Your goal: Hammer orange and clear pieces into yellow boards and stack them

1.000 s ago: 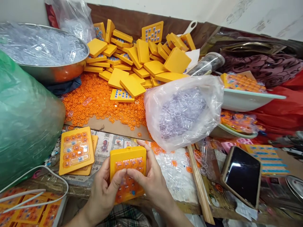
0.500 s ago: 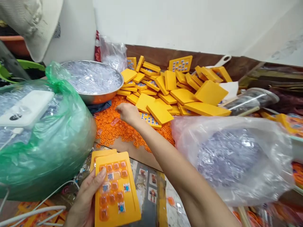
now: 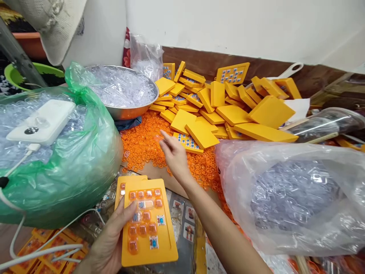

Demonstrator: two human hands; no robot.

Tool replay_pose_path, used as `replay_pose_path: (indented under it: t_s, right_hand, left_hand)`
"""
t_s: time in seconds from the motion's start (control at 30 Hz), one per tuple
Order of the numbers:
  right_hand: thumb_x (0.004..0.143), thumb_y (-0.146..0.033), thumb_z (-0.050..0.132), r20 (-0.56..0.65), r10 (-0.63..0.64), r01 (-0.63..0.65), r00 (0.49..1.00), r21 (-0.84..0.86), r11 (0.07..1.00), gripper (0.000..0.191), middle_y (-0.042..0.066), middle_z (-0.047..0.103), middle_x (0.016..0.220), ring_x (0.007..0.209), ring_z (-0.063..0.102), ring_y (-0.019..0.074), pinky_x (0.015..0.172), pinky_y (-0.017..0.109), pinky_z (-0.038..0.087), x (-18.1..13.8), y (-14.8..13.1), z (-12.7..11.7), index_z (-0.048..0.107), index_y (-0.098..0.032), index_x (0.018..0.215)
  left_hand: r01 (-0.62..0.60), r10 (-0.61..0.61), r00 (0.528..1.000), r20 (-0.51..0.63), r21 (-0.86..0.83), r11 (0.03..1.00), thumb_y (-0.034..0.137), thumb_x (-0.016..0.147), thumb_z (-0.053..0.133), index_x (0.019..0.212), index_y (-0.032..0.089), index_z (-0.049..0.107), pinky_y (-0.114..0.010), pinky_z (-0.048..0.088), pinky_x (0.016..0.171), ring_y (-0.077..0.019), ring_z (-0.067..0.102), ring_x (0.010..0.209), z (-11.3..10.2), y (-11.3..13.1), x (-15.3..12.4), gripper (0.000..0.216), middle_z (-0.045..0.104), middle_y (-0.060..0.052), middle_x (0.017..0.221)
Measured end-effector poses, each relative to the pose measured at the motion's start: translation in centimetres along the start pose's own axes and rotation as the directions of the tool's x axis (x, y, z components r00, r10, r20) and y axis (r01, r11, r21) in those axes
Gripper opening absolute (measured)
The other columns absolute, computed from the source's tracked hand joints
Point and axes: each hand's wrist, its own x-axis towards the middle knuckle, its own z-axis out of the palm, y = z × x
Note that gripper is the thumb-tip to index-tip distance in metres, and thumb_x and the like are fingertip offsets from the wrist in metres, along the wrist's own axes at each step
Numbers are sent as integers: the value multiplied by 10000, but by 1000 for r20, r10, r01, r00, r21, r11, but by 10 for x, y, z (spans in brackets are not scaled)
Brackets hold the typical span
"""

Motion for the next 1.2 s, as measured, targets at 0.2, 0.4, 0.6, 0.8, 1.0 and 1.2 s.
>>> replay_pose_path:
  t_s: [0.2, 0.4, 0.6, 0.8, 1.0, 1.2]
  right_hand:
    - [833, -317, 713, 49, -25, 6, 998, 349, 937, 57, -21, 694, 764, 754, 649, 149, 697, 283, 526, -138, -26, -67, 716, -284, 879]
    - [818, -158, 711, 36, -75, 62, 997, 285, 957, 236, -15, 696, 777, 774, 590, 161, 711, 307, 495, -200, -28, -59, 716, -306, 1002]
    - [789, -173, 724, -94, 117, -82, 989, 313, 946, 194, 45, 561, 1051, 1027, 565, 209, 893, 359, 484, -225, -34, -52, 749, -319, 914]
    - [716, -225, 786, 93, 668, -325, 738, 917, 232, 322, 12, 563, 1243, 1034, 639, 215, 801, 337, 551, -235, -53, -36, 490, -270, 834]
    - [760, -278, 733, 45, 628, -364, 777, 846, 390, 335, -29, 684, 857, 746, 689, 163, 651, 281, 559, -261, -27, -26, 404, -284, 827]
    - [746, -342, 728, -339, 322, -299, 884, 119, 947, 305, 69, 665, 1223, 1183, 597, 285, 981, 453, 489, -228, 6, -99, 620, -290, 1027]
  left_hand:
    - [-85, 79, 994, 74, 80, 993, 252, 880, 652, 1497, 309, 232, -463, 462, 1042, -276, 661, 1109, 11, -13, -5, 749, 670, -102, 1253]
    - [-170, 122, 968, 218, 219, 961, 210, 682, 834, 1492, 294, 187, -448, 522, 962, -330, 652, 1106, 15, -43, -12, 1041, 653, -140, 1261]
    - [-206, 107, 950, 292, 331, 921, 121, 578, 881, 1505, 287, 66, -401, 543, 922, -326, 660, 1086, 3, -60, -17, 1246, 668, -144, 1230]
    - [-299, 187, 933, 309, 370, 880, 196, 667, 832, 1492, 253, 120, -385, 528, 947, -311, 642, 1119, -2, -83, -12, 1091, 628, -156, 1283]
    - [-278, 207, 951, 230, 343, 897, 180, 669, 814, 1438, 225, 217, -372, 548, 909, -290, 672, 1058, -5, -113, -2, 975, 653, -159, 1236]
    - [-138, 84, 977, 197, 283, 949, 157, 645, 810, 1431, 219, 267, -384, 539, 921, -299, 659, 1083, 11, -113, -1, 957, 669, -157, 1213]
